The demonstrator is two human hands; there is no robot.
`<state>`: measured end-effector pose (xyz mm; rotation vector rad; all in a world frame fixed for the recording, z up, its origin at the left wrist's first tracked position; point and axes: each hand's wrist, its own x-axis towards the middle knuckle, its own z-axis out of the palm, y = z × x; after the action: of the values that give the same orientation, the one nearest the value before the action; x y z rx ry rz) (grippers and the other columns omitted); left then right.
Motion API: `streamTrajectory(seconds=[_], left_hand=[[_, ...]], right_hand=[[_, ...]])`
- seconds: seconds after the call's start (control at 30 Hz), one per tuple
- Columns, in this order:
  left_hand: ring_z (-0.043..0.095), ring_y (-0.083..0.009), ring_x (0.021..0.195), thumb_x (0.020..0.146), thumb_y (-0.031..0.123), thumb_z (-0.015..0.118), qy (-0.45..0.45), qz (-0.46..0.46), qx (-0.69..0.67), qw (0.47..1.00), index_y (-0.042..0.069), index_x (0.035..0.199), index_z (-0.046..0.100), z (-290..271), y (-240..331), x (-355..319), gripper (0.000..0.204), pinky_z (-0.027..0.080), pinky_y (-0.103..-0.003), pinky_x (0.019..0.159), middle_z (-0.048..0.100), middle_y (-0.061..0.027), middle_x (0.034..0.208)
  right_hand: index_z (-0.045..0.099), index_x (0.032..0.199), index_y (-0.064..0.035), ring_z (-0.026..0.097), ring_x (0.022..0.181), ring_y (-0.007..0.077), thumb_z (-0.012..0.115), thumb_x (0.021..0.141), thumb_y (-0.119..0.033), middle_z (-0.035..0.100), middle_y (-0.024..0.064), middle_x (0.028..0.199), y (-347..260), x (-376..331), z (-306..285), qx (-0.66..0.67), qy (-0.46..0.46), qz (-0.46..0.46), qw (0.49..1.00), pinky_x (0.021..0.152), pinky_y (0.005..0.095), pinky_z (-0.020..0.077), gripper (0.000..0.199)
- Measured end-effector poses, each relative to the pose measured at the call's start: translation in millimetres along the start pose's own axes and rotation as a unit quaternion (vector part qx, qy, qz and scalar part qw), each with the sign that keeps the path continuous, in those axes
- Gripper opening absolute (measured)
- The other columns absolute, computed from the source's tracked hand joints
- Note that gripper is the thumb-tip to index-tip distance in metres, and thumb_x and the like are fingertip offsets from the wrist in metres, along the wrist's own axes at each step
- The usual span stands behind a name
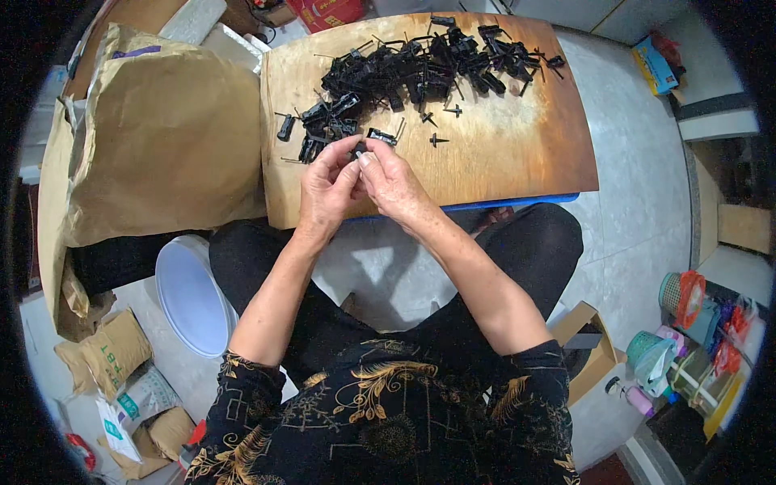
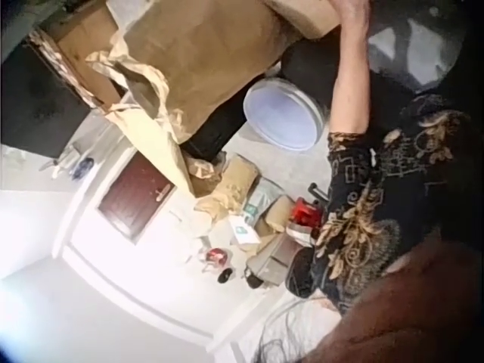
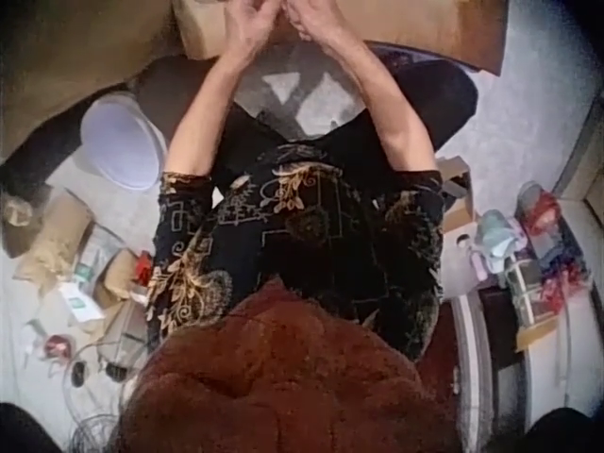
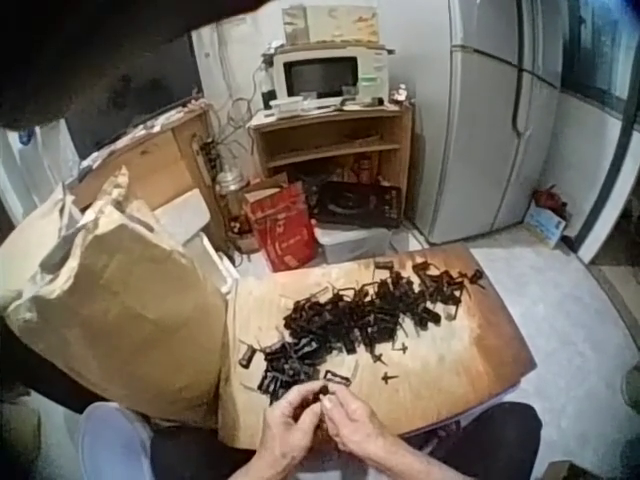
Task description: Assembling or inspecting small black components on a workbench.
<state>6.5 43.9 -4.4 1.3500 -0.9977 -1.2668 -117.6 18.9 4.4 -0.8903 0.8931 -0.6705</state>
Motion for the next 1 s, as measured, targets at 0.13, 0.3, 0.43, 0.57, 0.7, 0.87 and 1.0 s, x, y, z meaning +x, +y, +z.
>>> streamTrajectory(seconds=[0.13, 0.3, 0.43, 0.57, 0.7, 0.87, 1.0], left_hand=[[0.063, -0.0217, 0.079, 0.078, -0.004, 0.056, 0.049, 0.113, 0.147, 0.981, 0.003, 0.105, 0.06, -3.4, -10.1, 3.8, 0.028, 0.05, -0.03, 0.069, 0.063, -0.0123, 0.095], [0.062, -0.0236, 0.076, 0.076, -0.005, 0.057, 0.037, 0.188, 0.268, 0.944, 0.004, 0.104, 0.06, -1.7, -2.0, 2.2, 0.03, 0.05, -0.029, 0.065, 0.062, -0.012, 0.093], [0.058, -0.0114, 0.067, 0.081, -0.004, 0.054, 0.014, 0.116, 0.216, 0.969, 0.006, 0.11, 0.052, 0.5, 1.0, 1.2, 0.03, 0.048, -0.025, 0.058, 0.061, -0.0074, 0.083], [0.061, -0.0107, 0.068, 0.089, 0.003, 0.05, -0.012, 0.072, 0.023, 0.997, 0.008, 0.121, 0.04, -6.5, 12.7, -0.3, 0.034, 0.047, -0.021, 0.055, 0.062, -0.0075, 0.084], [0.063, -0.0154, 0.073, 0.09, 0.006, 0.049, -0.065, -0.014, -0.151, 0.986, 0.009, 0.123, 0.036, -20.1, 18.0, -5.0, 0.036, 0.05, -0.022, 0.058, 0.062, -0.0122, 0.093], [0.064, -0.0175, 0.073, 0.088, 0.01, 0.056, -0.096, -0.073, -0.238, 0.964, 0.005, 0.124, 0.039, -25.2, 16.9, -8.2, 0.04, 0.052, -0.022, 0.057, 0.061, -0.0115, 0.094], [0.064, -0.016, 0.07, 0.087, 0.009, 0.057, -0.168, -0.075, -0.214, 0.959, 0.003, 0.124, 0.044, -20.8, 21.2, -16.4, 0.04, 0.051, -0.02, 0.054, 0.061, -0.0083, 0.091]], right_hand=[[0.042, 0.125, -0.0145, 0.024, 0.042, 0.0019, 0.039, 0.096, -0.027, 0.032, -0.0081, 0.056, -5.4, 1.9, 1.9, -0.039, 0.004, 0.035, 0.999, 0.036, 0.0186, 0.0197, 0.031], [0.046, 0.12, -0.016, 0.026, 0.039, 0.0021, 0.039, 0.096, -0.025, 0.033, -0.0078, 0.054, -0.5, 7.3, -4.7, -0.091, 0.0, 0.027, 0.995, 0.035, 0.0191, 0.0193, 0.027], [0.047, 0.119, -0.0124, 0.036, 0.045, 0.0042, 0.042, 0.095, -0.025, 0.041, -0.0051, 0.058, 5.0, 11.0, -12.0, -0.136, -0.012, -0.008, 0.991, 0.039, 0.021, 0.0296, 0.027], [0.05, 0.112, -0.0004, 0.052, 0.075, 0.0105, 0.051, 0.092, -0.025, 0.056, 0.0031, 0.078, -1.0, 3.0, -22.2, -0.296, 0.057, -0.122, 0.946, 0.066, 0.0246, 0.0439, 0.031], [0.052, 0.108, -0.0012, 0.05, 0.067, 0.0071, 0.054, 0.091, -0.022, 0.055, 0.0008, 0.076, 7.0, -5.1, -27.9, -0.193, 0.047, -0.157, 0.967, 0.057, 0.0223, 0.0433, 0.027], [0.055, 0.098, -0.0051, 0.045, 0.051, 0.0006, 0.058, 0.088, -0.02, 0.056, -0.002, 0.074, -3.9, -22.5, -28.8, -0.086, -0.036, -0.131, 0.987, 0.042, 0.0142, 0.0352, 0.018], [0.056, 0.098, -0.0064, 0.044, 0.048, 0.0007, 0.06, 0.087, -0.02, 0.054, -0.003, 0.07, -8.0, -24.3, -28.7, -0.03, -0.03, -0.098, 0.994, 0.042, 0.0131, 0.0335, 0.018]])
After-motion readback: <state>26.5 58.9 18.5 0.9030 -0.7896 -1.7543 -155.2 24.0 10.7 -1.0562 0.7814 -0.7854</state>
